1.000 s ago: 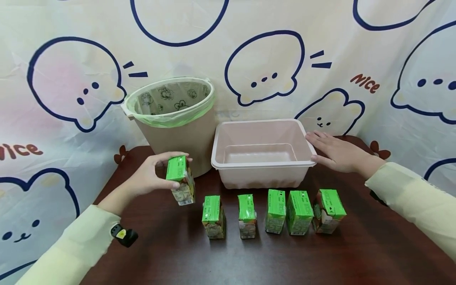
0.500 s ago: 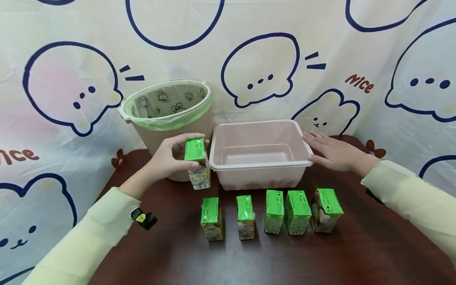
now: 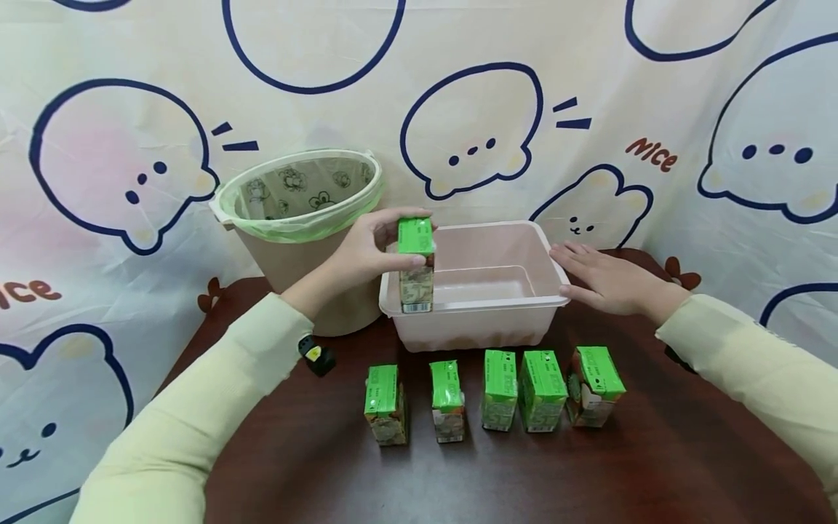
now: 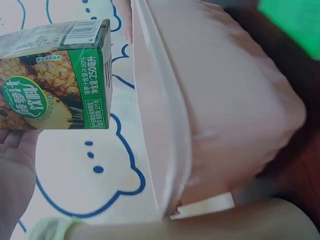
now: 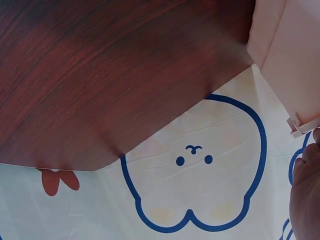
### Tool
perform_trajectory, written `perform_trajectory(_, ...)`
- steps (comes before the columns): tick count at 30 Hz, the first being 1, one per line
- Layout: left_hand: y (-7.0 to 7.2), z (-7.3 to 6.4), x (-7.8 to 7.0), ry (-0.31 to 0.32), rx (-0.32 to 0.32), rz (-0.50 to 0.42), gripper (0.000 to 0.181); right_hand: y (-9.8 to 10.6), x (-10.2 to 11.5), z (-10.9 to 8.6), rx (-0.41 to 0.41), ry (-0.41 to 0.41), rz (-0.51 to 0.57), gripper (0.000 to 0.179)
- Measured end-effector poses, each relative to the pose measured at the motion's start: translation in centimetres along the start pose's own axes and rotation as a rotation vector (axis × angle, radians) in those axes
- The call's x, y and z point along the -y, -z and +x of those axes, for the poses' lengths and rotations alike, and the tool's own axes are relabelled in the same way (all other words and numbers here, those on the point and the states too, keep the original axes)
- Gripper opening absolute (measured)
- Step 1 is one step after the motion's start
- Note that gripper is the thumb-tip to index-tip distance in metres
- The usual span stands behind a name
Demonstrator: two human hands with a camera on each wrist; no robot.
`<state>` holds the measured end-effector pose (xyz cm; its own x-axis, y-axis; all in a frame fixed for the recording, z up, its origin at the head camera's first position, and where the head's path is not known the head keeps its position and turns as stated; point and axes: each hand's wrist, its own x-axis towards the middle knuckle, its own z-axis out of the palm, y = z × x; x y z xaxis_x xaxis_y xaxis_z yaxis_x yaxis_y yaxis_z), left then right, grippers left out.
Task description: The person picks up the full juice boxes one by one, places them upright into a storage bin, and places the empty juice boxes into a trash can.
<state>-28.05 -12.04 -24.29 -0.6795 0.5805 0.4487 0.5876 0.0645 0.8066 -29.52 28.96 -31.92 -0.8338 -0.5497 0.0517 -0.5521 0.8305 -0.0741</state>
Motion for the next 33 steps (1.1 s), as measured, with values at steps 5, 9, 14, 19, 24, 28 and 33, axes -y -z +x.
perform_trajectory(5,-1.1,2.5,0.4,0.000,0.028,-0.006,0.056,0.0,-0.1,0.1,-0.004,0.006,0.001,0.075)
perform_trajectory(9,-1.8,4.3,0.9,-0.011,0.052,-0.017,0.058,0.1,-0.1,0.2,0.003,0.003,-0.010,0.075)
perform_trajectory(14,-2.9,6.3,1.5,0.003,0.066,-0.001,0.059,0.1,-0.1,0.2,0.010,-0.002,-0.022,0.076)
perform_trajectory(19,-3.6,8.0,2.4,0.013,0.077,0.037,0.061,0.1,-0.2,0.3,0.010,0.007,-0.025,0.076)
perform_trajectory(24,-4.3,9.2,3.2,0.039,0.094,0.063,0.062,0.0,-0.4,0.5,0.016,0.022,-0.054,0.076)
perform_trajectory(28,-5.0,10.0,3.9,0.057,0.106,0.108,0.063,0.1,-0.3,0.5,0.016,0.020,-0.047,0.076)
perform_trajectory(33,-6.2,10.9,4.7,0.078,0.129,0.154,0.064,0.0,-0.5,0.5,0.021,0.015,-0.048,0.075)
